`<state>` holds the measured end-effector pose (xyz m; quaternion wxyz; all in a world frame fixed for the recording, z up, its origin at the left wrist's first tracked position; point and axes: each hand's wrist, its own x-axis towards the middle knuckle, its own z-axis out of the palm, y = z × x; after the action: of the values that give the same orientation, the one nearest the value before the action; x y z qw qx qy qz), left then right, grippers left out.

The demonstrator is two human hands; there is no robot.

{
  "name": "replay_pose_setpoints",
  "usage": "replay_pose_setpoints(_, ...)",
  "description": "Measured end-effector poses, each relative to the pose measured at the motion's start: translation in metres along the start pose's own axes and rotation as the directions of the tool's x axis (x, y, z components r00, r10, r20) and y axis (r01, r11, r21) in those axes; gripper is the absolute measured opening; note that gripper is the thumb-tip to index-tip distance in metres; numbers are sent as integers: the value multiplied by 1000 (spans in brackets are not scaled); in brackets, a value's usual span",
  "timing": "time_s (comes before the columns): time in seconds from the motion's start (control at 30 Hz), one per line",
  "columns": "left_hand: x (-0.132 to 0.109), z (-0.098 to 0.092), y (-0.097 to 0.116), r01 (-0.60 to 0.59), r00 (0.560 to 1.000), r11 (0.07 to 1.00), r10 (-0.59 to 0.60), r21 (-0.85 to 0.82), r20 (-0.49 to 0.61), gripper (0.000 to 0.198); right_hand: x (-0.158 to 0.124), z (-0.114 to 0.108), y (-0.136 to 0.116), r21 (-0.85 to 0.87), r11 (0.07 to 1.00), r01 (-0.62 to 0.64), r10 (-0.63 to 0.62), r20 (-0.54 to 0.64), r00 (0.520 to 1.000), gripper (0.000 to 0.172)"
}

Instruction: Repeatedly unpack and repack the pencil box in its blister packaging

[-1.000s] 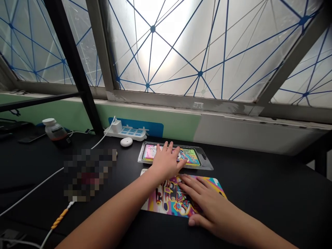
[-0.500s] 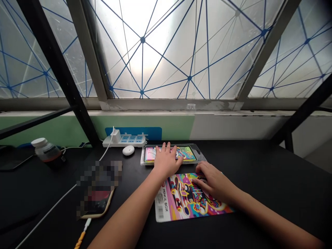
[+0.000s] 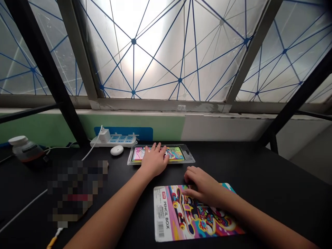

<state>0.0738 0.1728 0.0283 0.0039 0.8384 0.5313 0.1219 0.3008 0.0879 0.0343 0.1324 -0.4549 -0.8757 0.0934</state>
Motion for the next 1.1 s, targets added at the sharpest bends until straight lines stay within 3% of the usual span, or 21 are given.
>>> replay_pose_setpoints(0.13, -1, 2, 0, 5, 1000, 1000, -5, 9, -5, 60, 0, 10, -10, -56, 998, -26, 25, -13, 1000, 36)
replay_pose_setpoints(0.27, -1, -2, -1, -11, 999, 1000, 12, -23, 32, 59, 1, -3, 2, 18, 988, -153, 154, -37, 987, 37)
replay_pose_setpoints(0.4, -1, -6, -2, 5, 998, 999, -1, -52, 67, 54, 14, -33, 42, 17, 956, -292, 292, -95, 952, 44)
replay_pose_setpoints(0.53, -3, -9, 0, 26, 998, 998, -23, -64, 55, 51, 35, -53, 92, 64, 929, -365, 363, 41, 931, 46)
replay_pose_setpoints(0.63, -6, -11, 5, 33, 999, 997, -31, -63, 37, 48, 49, -46, 103, 83, 925, -370, 371, 4, 928, 41)
replay_pose_setpoints(0.83, -11, -11, 13, -36, 999, 999, 36, -22, -13, 38, 57, -14, 82, 115, 935, -334, 346, -104, 933, 46)
replay_pose_setpoints(1.1, -11, -11, 9, -37, 996, 997, 43, -73, 74, 36, 46, -23, 115, 151, 906, -395, 403, -25, 915, 43)
